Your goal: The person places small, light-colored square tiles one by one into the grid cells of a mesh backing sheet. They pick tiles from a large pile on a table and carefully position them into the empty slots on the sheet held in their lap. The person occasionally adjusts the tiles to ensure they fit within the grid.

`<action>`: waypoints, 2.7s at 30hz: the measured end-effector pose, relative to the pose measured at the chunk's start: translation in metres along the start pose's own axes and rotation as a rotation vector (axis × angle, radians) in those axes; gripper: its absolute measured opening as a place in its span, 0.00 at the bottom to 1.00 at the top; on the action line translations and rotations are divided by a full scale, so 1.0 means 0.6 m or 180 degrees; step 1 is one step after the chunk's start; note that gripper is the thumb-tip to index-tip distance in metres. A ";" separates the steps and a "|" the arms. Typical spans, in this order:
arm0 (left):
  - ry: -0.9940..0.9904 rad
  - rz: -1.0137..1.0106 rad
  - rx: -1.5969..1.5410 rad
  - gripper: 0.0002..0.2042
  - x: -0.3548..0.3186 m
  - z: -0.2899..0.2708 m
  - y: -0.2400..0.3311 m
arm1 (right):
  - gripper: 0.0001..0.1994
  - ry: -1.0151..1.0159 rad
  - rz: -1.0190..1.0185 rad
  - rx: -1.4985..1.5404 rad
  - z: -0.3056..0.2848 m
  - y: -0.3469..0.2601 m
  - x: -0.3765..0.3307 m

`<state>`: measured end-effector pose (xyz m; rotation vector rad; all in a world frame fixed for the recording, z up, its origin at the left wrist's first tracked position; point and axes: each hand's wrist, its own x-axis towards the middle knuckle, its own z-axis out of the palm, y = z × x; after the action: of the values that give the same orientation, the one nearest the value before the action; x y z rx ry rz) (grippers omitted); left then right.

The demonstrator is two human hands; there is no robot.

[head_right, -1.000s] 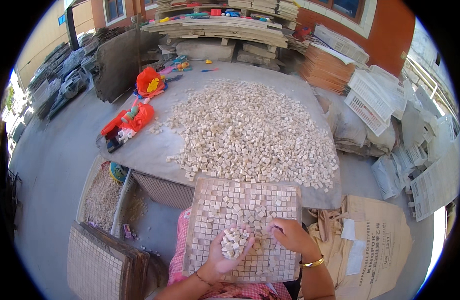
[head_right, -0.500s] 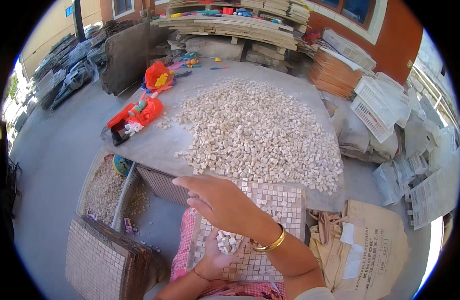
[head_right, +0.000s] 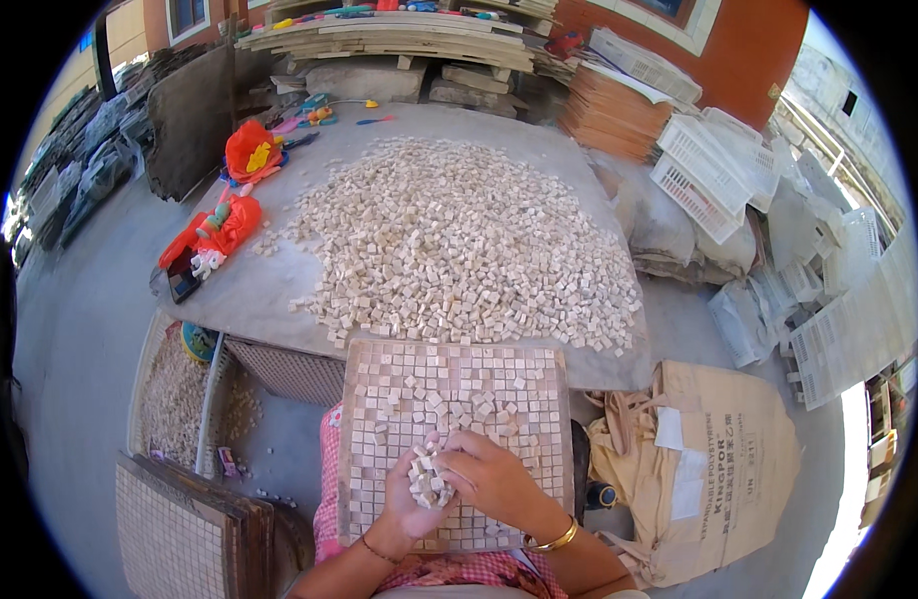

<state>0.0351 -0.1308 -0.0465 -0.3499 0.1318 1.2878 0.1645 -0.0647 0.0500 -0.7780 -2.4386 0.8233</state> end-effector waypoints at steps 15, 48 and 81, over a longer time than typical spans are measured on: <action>-0.0090 0.0133 0.0229 0.17 0.005 0.030 -0.017 | 0.09 0.0259 0.0667 0.1073 -0.015 0.029 -0.055; 0.0222 0.0228 0.0575 0.20 0.006 0.020 -0.018 | 0.10 0.0313 0.0462 0.0321 0.035 0.001 -0.035; 0.0042 0.0414 0.0037 0.18 0.013 0.011 -0.017 | 0.08 0.0075 -0.0169 -0.0273 0.055 0.001 -0.040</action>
<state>0.0462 -0.1239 -0.0410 -0.3445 0.1756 1.4128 0.1636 -0.0929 0.0203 -0.7463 -2.4763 0.6899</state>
